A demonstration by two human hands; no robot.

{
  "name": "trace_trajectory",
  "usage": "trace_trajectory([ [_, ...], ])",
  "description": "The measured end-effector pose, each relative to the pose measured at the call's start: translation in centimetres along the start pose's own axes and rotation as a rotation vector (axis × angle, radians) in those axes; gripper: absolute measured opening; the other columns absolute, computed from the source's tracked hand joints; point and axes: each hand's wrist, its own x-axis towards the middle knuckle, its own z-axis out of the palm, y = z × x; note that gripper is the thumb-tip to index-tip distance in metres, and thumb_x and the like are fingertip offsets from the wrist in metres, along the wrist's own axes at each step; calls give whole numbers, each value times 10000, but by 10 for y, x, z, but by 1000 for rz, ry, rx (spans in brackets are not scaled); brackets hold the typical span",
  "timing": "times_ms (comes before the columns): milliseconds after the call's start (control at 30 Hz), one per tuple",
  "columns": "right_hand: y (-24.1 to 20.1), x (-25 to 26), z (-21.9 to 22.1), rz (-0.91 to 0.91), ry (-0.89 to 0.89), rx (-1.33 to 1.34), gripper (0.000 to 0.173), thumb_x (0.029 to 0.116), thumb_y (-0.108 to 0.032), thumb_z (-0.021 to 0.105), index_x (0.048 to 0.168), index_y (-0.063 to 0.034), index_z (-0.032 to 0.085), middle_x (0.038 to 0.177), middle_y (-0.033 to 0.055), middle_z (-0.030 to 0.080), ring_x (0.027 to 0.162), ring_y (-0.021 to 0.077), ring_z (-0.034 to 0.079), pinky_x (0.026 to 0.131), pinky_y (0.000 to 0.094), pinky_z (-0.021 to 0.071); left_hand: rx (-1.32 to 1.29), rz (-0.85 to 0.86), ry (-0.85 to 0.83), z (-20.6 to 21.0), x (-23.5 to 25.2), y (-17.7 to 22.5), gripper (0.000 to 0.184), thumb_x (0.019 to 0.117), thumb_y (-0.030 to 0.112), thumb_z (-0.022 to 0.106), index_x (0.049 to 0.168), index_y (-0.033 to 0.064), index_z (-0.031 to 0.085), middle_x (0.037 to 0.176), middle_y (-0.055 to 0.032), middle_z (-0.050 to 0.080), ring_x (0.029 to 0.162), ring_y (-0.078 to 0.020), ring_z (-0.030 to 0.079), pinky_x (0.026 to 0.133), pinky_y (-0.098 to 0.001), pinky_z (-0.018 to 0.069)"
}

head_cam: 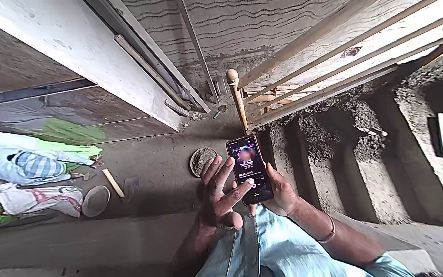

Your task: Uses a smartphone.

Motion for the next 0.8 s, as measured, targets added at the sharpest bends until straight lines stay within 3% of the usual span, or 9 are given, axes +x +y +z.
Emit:
trace_trajectory([
  [367,-2,1,1,10,-23,-10,634,1071,-603,295,1439,-129,498,1234,231,663,914,356,729,664,461,631,-13,-9,37,-7,-9,-2,677,1009,698,169,1291,337,667,1655,-1,333,1558,-329,186,1258,-548,172],
  [433,-2,1,1,13,-26,-14,643,1072,-606,273,1440,-128,497,1247,238,656,919,361,727,669,463,629,-61,-60,89,-8,-10,-4,613,1022,668,204,1263,347,667,1636,-10,365,1552,-324,219,1261,-535,203],
  [533,-1,2,-3,26,-55,2,667,1063,-619,279,1523,-149,392,1361,288,575,1021,432,694,674,487,622,-216,-266,186,0,-20,-19,632,1005,718,193,1233,375,672,1603,-38,423,1532,-318,288,1233,-523,285],
  [600,-1,3,-5,42,-76,-4,687,1060,-626,266,1545,-149,366,1391,307,546,1059,455,678,675,492,623,-343,-418,242,13,-36,-40,711,1030,683,177,1199,213,684,1559,-165,466,1485,-375,372,1181,-552,376],
  [667,-2,3,-5,46,-84,-14,690,1059,-625,260,1534,-139,379,1385,305,549,1067,455,675,680,498,624,-413,-576,194,33,-60,-64,726,1079,573,169,1260,41,629,1507,-208,515,1442,-354,445,1168,-524,413],
  [733,-2,3,-5,43,-109,-19,705,1053,-640,264,1528,-135,391,1379,298,554,1066,449,675,684,499,623,-397,-777,38,56,-84,-78,581,1104,399,280,1266,-24,644,1412,-181,603,1367,-266,535,1158,-452,435],
  [800,-4,3,-2,31,-131,-24,699,1054,-644,266,1513,-141,427,1379,276,570,1065,422,685,703,491,627,-351,-896,-219,78,-106,-81,390,1018,227,497,1234,-46,671,1272,-198,667,1218,-265,621,1080,-442,485],
])
